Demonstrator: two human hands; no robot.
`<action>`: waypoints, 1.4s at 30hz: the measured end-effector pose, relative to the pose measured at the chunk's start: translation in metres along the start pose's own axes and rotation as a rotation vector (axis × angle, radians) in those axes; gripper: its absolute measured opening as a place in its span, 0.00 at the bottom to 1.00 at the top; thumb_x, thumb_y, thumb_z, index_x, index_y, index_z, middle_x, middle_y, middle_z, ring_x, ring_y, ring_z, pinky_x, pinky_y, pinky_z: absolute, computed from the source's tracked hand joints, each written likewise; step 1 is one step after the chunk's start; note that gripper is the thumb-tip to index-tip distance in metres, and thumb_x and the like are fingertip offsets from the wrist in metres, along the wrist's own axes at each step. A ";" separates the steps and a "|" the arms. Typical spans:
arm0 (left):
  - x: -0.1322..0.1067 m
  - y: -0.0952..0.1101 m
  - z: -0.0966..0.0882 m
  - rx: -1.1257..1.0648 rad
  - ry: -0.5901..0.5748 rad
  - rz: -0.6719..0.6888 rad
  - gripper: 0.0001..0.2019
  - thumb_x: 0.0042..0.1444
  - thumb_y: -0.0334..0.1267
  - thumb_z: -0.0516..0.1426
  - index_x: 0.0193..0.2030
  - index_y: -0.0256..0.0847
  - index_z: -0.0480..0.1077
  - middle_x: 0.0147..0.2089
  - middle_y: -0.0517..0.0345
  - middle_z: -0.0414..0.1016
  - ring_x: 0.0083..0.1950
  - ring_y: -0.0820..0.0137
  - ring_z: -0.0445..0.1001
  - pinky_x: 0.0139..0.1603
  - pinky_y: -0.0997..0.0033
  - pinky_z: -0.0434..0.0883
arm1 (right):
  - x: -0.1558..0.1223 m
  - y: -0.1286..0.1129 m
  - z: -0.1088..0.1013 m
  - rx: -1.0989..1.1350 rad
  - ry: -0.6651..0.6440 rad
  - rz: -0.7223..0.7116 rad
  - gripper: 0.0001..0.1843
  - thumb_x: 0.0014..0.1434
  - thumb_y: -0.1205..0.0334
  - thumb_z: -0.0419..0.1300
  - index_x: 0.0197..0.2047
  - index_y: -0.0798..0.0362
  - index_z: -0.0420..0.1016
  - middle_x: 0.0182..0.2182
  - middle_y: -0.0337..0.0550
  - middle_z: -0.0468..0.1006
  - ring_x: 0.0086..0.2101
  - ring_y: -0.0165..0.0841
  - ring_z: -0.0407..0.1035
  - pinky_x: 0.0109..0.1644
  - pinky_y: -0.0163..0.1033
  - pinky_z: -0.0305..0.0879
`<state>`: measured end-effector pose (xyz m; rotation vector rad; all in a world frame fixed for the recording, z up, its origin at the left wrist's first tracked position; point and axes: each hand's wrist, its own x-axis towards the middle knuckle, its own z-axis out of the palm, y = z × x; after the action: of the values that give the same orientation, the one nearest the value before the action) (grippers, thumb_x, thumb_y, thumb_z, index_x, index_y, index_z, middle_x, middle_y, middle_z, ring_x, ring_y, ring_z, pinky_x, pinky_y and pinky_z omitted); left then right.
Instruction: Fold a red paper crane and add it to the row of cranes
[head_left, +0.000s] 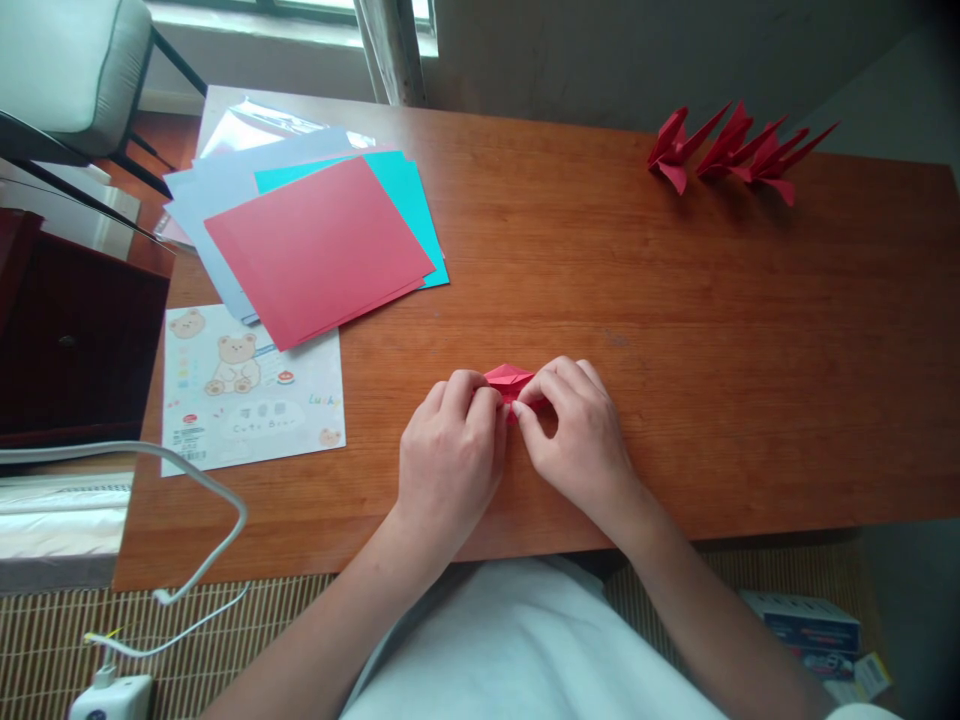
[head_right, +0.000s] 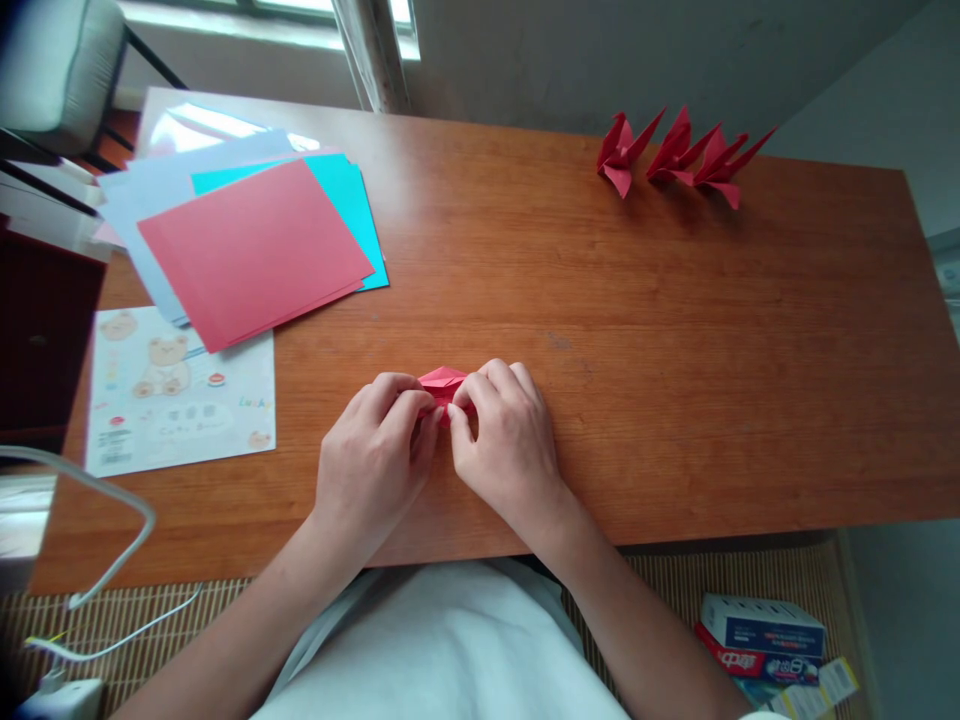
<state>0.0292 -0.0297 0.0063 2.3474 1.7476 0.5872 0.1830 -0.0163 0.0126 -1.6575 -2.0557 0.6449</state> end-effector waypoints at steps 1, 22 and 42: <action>0.000 0.000 0.000 0.001 -0.002 0.003 0.07 0.66 0.32 0.54 0.36 0.41 0.70 0.42 0.52 0.75 0.38 0.65 0.70 0.36 0.65 0.67 | 0.000 0.000 0.000 -0.002 0.001 -0.002 0.08 0.60 0.70 0.59 0.31 0.49 0.67 0.34 0.45 0.73 0.38 0.41 0.64 0.44 0.47 0.64; 0.000 -0.001 0.003 0.074 -0.008 0.061 0.07 0.68 0.33 0.53 0.37 0.40 0.70 0.42 0.48 0.74 0.40 0.61 0.69 0.40 0.62 0.69 | -0.009 0.018 -0.005 0.141 0.045 -0.075 0.11 0.65 0.73 0.55 0.43 0.49 0.73 0.40 0.45 0.76 0.42 0.40 0.68 0.49 0.46 0.67; 0.001 0.002 0.006 0.041 0.009 0.044 0.05 0.67 0.33 0.53 0.40 0.40 0.68 0.40 0.49 0.70 0.39 0.60 0.68 0.42 0.60 0.70 | -0.007 0.007 0.010 0.041 0.106 0.001 0.05 0.64 0.68 0.59 0.41 0.49 0.73 0.40 0.46 0.75 0.42 0.42 0.65 0.48 0.47 0.64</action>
<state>0.0333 -0.0288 0.0018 2.4204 1.7321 0.5744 0.1837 -0.0229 0.0001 -1.6345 -1.9545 0.5828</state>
